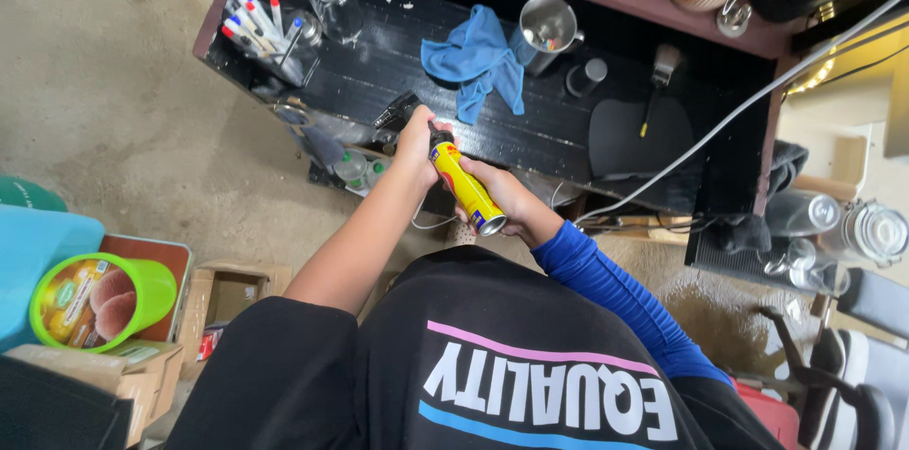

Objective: The person cleans a blue ice tray and a black tray using a brush and a blue cloth. They then wipe down a counter and a metal cup. Finally, they attach a yellow gas canister to a handheld torch and adjust the nozzle.

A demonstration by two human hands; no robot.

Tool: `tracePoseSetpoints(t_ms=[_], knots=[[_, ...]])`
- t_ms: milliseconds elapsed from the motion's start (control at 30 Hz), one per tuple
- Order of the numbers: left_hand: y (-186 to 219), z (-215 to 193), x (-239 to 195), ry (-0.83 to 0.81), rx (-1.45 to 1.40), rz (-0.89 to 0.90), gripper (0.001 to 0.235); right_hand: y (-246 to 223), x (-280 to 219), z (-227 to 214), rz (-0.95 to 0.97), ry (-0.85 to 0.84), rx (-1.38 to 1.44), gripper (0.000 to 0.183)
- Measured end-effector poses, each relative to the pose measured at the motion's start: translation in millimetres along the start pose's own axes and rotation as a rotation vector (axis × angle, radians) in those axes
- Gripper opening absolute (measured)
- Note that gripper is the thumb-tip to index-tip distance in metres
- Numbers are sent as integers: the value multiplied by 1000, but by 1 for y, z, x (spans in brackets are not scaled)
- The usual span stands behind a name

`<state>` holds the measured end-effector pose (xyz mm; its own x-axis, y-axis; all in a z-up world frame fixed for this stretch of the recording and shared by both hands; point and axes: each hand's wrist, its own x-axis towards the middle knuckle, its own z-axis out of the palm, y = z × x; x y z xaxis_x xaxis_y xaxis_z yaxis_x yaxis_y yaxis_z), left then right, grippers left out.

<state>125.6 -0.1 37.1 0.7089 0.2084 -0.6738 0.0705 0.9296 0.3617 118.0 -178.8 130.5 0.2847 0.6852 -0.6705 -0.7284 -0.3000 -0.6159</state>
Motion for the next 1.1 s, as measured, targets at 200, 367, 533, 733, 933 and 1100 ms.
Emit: tracePoseSetpoints(t_ms=[200,367,533,733,933,1100], knots=[[1,37,29,17,-59,19,23,-35,12,-37,5,-90,28,56],[-3,59,38,68,-59,35,21,-51,18,-62,21,-105,17,54],[-10,73,50,40,-68,8,23,-68,16,-79,63,-101,48,54],[-19,90,71,57,-149,-13,18,-96,14,-96,81,-84,15,52],[-17,95,84,33,-217,33,22,-119,14,-91,135,39,-89,49],[-5,98,85,67,-254,4,20,-134,24,-83,141,47,-173,53]])
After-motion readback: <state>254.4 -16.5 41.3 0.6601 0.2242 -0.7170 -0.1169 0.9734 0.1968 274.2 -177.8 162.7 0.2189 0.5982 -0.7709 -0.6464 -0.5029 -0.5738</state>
